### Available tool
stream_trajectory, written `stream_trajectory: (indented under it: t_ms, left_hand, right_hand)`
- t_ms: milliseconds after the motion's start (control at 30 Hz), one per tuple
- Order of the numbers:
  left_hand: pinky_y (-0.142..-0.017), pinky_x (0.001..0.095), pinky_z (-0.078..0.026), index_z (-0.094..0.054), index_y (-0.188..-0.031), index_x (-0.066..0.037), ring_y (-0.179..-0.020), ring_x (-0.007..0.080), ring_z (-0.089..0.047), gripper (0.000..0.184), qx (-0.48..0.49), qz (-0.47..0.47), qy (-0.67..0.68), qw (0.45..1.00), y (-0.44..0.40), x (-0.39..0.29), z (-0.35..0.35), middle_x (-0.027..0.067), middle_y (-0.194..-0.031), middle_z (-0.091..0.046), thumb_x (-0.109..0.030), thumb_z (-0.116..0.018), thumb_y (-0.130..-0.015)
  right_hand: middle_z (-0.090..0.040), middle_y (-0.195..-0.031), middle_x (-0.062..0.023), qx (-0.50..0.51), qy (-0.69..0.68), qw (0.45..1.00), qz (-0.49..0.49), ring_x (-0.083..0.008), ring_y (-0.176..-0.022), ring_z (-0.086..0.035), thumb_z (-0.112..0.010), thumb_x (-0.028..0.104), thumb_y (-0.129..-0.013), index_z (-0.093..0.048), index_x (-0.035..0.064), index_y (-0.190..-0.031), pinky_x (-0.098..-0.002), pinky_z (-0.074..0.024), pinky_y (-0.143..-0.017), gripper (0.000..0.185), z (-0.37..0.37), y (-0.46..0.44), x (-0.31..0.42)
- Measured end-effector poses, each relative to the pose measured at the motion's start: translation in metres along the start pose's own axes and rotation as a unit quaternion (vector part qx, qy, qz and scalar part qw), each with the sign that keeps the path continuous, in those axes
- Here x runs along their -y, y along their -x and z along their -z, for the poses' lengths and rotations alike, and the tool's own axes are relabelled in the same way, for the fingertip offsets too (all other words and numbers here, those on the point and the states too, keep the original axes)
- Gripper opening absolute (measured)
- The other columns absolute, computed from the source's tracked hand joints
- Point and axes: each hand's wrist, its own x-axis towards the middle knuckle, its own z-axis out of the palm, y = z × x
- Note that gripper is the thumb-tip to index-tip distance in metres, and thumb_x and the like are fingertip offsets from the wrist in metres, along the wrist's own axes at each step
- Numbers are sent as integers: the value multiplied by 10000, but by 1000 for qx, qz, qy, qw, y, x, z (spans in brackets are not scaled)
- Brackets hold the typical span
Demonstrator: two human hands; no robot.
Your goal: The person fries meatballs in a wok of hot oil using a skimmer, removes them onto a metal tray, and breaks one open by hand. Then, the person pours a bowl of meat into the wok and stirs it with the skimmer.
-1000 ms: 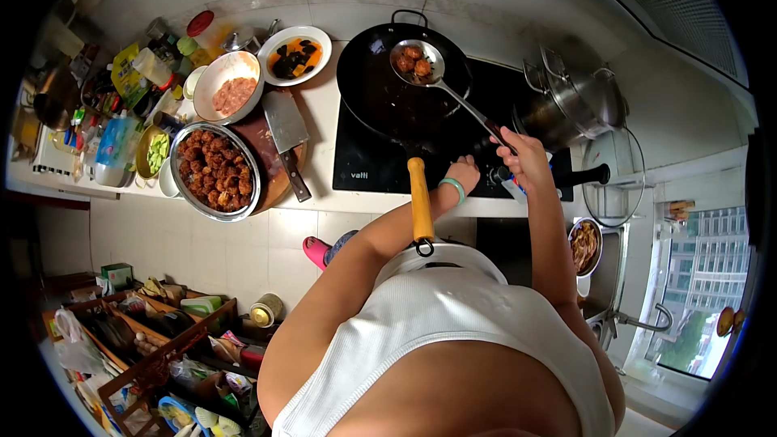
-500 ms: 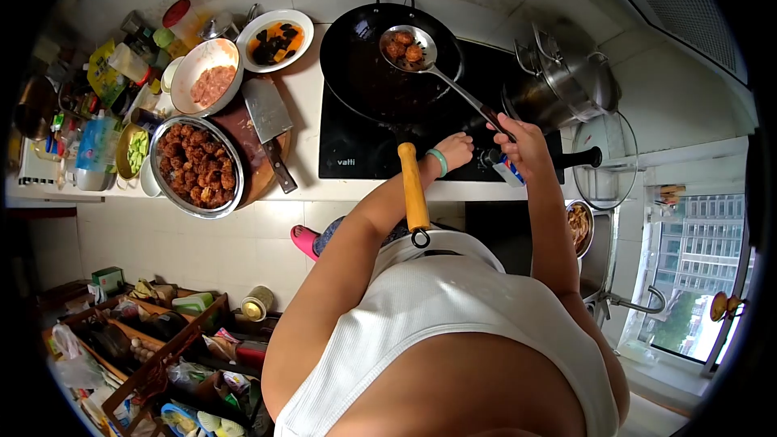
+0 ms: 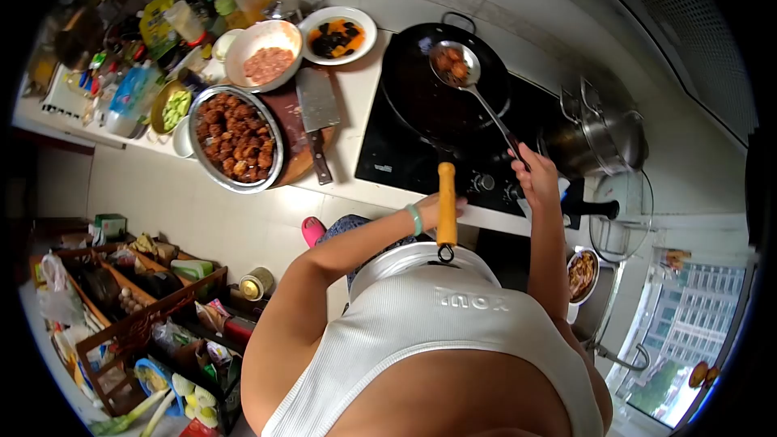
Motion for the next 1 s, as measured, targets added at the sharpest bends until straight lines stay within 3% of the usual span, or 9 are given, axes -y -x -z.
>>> stream_trajectory:
  t_ms: [33, 67, 167, 233, 367, 433, 633, 800, 1000]
  left_hand:
    - [-913, 344, -410, -588, -1001, -64, -1015, 272, -518, 311, 44, 153, 120, 980, 16, -27, 36, 150, -1071, -542, -98, -540, -696]
    - [-891, 342, -426, -609, -977, -58, -998, 276, -532, 286, 0, 35, -1, 999, 46, -17, 32, 145, -1034, -559, -85, -554, -698]
    - [-789, 349, -471, -641, -892, -60, -926, 284, -562, 205, -60, 196, 115, 972, 112, -35, 64, 136, -996, -568, -38, -617, -690]
    - [-725, 337, -485, -639, -881, -57, -833, 273, -589, 196, -116, 238, 63, 962, 139, -56, 107, 129, -925, -588, -13, -625, -690]
    - [-569, 290, -481, -648, -809, -39, -647, 229, -614, 139, -276, 432, 29, 858, 197, -75, 161, 114, -746, -617, 37, -627, -695]
    - [-555, 305, -477, -654, -793, -53, -603, 235, -599, 88, -338, 441, -6, 831, 226, -72, 174, 98, -740, -620, -29, -634, -711]
    - [-544, 286, -476, -658, -826, -61, -607, 211, -611, 121, -325, 513, -107, 787, 275, -68, 223, 97, -739, -635, -71, -663, -705]
    - [-541, 314, -446, -638, -907, -85, -636, 261, -564, 220, -308, 446, -199, 816, 304, -50, 273, 85, -857, -604, -47, -659, -691]
    - [-589, 258, -486, -638, -945, -69, -760, 177, -579, 320, -379, 450, -167, 791, 336, -24, 333, 87, -997, -567, 79, -628, -661]
  right_hand:
    - [-480, -597, -1, -15, -1, 1000, -1, -8, -420, -336, -550, 219, -868, -587, -44, -891, -125, -188, -360, 266, -2, 5, -1]
    - [-482, -598, -2, -18, -14, 1000, -9, -9, -418, -337, -552, 218, -866, -586, -46, -893, -126, -190, -360, 267, -5, 8, -1]
    - [-485, -590, -7, -13, -21, 1000, 0, -20, -424, -354, -563, 212, -859, -588, -53, -891, -128, -210, -373, 268, -20, -2, -6]
    - [-486, -580, -10, -14, -13, 1000, -5, -22, -426, -359, -565, 208, -857, -595, -53, -872, -130, -216, -380, 264, -29, 3, -3]
    - [-489, -584, -6, -45, 4, 999, -13, -10, -433, -359, -577, 230, -850, -594, -52, -868, -125, -199, -354, 283, -44, 13, -6]
    - [-487, -598, -9, -44, -14, 999, -25, -6, -439, -360, -576, 222, -853, -585, -58, -884, -117, -203, -360, 282, -56, 20, 0]
    - [-459, -594, 13, -86, -31, 995, 28, 2, -409, -318, -568, 227, -861, -565, -55, -929, -118, -185, -343, 290, -77, 50, 16]
    - [-481, -593, 11, -112, -21, 993, 12, 6, -400, -323, -594, 251, -844, -573, -30, -913, -117, -187, -333, 289, -81, 44, -2]
    - [-475, -589, 17, -141, -47, 989, 9, 6, -406, -331, -587, 239, -848, -569, -28, -914, -110, -207, -332, 275, -103, 56, -24]
